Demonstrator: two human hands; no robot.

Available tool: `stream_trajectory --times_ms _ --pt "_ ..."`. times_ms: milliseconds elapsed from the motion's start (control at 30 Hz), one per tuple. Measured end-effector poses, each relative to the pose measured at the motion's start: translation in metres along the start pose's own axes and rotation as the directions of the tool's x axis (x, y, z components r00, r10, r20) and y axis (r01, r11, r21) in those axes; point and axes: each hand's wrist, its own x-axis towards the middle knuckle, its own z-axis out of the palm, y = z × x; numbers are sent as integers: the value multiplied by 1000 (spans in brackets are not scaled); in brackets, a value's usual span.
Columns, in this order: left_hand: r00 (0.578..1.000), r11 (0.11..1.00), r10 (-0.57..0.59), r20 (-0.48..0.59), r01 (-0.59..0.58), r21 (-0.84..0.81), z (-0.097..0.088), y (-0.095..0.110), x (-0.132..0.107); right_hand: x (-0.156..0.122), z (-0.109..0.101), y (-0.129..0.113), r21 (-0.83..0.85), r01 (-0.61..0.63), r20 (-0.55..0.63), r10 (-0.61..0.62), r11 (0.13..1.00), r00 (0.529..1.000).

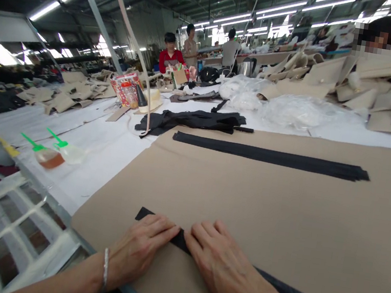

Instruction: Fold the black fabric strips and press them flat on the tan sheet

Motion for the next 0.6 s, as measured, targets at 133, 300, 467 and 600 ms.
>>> stream_trajectory --times_ms 133,300,467,600 --pt "1000 999 -11 -13 12 42 -11 -31 -22 -1 -2 -1 18 -10 6 10 1000 1000" --pt "988 987 -106 -115 118 111 -28 -36 -24 -1 -4 -1 8 -5 18 5 1000 1000" --pt "994 999 -49 -97 47 -22 -7 16 9 -1 -3 -3 -11 -26 -14 26 1000 1000" --pt "989 988 -135 -55 130 -84 12 31 13 -2 -5 -4 -19 -26 -23 25 999 999"
